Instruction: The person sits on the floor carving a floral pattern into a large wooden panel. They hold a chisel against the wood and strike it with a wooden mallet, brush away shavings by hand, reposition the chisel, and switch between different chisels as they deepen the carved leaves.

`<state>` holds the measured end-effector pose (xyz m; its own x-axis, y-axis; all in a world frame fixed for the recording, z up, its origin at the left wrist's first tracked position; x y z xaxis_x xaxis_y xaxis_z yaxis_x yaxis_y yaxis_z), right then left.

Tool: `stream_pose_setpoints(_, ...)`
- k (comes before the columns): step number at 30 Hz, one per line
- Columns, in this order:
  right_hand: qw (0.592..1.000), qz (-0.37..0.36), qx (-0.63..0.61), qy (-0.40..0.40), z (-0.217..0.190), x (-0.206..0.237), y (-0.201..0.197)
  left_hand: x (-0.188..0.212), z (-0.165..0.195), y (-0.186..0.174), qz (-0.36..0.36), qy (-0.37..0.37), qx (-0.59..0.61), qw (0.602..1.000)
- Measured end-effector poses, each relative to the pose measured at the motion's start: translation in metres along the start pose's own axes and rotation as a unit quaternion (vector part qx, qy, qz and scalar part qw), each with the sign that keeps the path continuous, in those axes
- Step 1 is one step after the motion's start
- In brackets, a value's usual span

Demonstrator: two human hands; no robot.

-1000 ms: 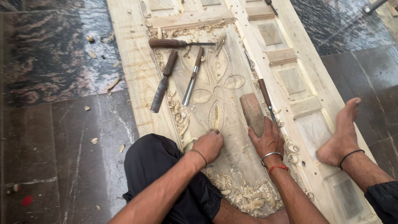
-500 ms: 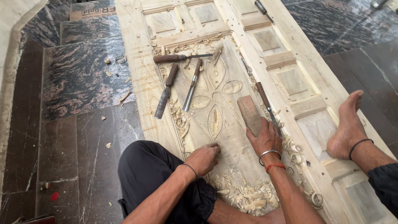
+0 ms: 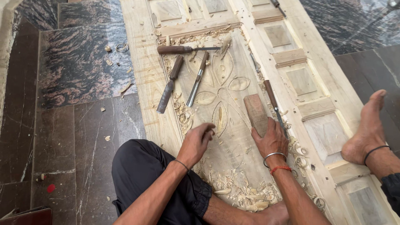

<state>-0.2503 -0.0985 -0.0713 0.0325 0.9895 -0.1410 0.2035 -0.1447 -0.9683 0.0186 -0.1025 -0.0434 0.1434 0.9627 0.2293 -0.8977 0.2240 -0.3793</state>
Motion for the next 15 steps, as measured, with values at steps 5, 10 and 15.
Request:
stream_pose_setpoints(5,1.0,0.01,0.001,-0.009,0.001,0.002,0.003,-0.054,0.004,-0.036,0.108,-0.007,0.078,0.991)
stream_pose_setpoints(10,1.0,0.001,-0.008,-0.009,0.001,0.005,0.005,-0.143,0.018,-0.09,0.204,-0.02,0.11,0.973)
stream_pose_setpoints(15,1.0,0.007,-0.006,-0.027,-0.002,0.003,0.001,-0.182,-0.012,-0.119,0.293,-0.008,0.134,0.946)
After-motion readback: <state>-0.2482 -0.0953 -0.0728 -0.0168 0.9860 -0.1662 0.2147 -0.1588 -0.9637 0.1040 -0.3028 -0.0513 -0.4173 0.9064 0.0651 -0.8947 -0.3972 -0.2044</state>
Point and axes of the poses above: each hand's wrist, its own x-axis away from the middle knuckle, its own y-axis out of the palm, z = x × y, the point moved 6 cm from there along -x, towards the middle knuckle, and after that the axes turned 15 degrees about -y, right-handed, at the moved point
